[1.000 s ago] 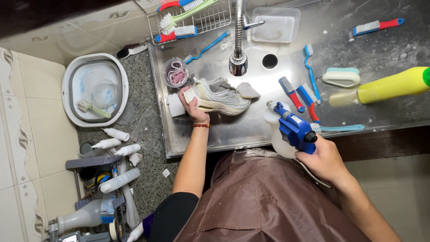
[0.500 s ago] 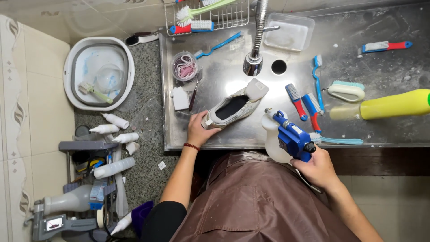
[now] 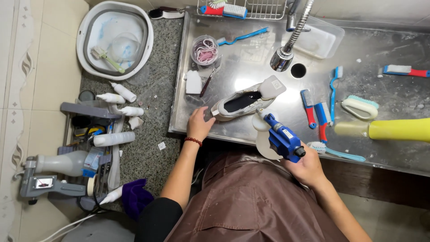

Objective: Clean a white sneaker in a workshop sink using a pressurized spray gun and water.

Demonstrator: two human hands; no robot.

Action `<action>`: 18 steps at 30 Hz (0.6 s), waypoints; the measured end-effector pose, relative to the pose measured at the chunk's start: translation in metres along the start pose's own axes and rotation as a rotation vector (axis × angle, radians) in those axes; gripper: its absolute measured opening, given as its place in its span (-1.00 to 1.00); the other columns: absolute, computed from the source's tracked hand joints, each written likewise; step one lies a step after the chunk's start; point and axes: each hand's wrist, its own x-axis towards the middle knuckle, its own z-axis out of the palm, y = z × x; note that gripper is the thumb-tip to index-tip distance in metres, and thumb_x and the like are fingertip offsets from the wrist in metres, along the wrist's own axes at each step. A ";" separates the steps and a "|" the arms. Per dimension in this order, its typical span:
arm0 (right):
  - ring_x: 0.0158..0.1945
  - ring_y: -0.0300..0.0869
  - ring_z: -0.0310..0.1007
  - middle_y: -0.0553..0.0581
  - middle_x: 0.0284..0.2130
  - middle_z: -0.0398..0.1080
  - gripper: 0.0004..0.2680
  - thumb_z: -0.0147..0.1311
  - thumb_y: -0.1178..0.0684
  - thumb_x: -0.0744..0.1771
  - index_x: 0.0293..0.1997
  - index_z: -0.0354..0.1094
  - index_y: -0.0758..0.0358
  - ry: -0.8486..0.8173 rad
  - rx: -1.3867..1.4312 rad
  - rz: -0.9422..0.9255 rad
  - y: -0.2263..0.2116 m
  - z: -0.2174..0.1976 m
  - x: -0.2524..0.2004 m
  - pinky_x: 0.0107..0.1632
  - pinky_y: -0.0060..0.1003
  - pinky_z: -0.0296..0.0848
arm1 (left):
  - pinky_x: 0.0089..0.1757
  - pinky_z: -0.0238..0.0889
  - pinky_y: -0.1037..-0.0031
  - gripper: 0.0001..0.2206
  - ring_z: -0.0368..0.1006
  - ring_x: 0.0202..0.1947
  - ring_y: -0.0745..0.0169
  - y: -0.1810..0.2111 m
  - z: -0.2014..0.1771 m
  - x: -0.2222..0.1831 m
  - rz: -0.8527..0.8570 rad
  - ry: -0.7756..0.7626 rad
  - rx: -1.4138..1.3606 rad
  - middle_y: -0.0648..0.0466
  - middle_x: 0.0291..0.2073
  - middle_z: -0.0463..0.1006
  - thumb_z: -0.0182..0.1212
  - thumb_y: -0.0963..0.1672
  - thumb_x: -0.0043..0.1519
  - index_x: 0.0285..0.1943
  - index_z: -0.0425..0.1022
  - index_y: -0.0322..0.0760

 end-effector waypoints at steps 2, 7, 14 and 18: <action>-0.24 -0.23 0.52 0.09 -0.30 0.55 -0.66 0.24 0.21 0.15 0.01 0.40 0.28 -0.020 -0.005 -0.047 -0.030 0.009 0.016 -0.08 -0.31 0.45 | 0.05 0.47 0.43 -0.76 0.63 -0.02 0.19 -0.005 -0.002 -0.017 -0.265 -0.052 0.105 0.00 -0.02 0.69 0.38 -0.09 0.26 0.04 0.61 -0.26; -0.22 0.06 0.56 0.27 -0.28 0.50 -0.62 0.24 0.13 0.16 0.06 0.34 0.28 -0.150 -0.047 -0.342 -0.034 0.067 0.066 -0.13 -0.19 0.48 | -0.01 0.44 0.43 -0.36 0.54 -0.01 0.27 0.111 -0.058 -0.097 -0.129 -0.277 -0.588 0.01 0.03 0.54 0.45 -0.13 0.08 0.32 0.20 -0.26; -0.11 0.25 0.45 0.40 -0.15 0.38 -0.51 0.35 -0.03 0.21 0.13 0.16 0.35 -0.489 -0.091 -0.651 -0.042 0.196 0.090 -0.09 -0.01 0.44 | -0.02 0.39 0.33 -0.40 0.46 -0.05 0.19 0.060 -0.031 -0.158 -0.282 0.488 -0.984 -0.03 0.01 0.52 0.53 -0.16 0.12 0.29 0.33 -0.54; 0.02 0.24 0.46 0.39 0.00 0.39 -0.49 0.28 0.00 0.23 0.27 0.13 0.33 -0.760 -0.103 -0.682 -0.081 0.222 0.090 0.04 -0.03 0.46 | 0.00 0.37 0.36 -0.46 0.48 -0.02 0.20 0.026 -0.051 -0.182 -0.405 0.863 -0.856 -0.04 0.05 0.54 0.48 -0.14 0.15 0.25 0.39 -0.54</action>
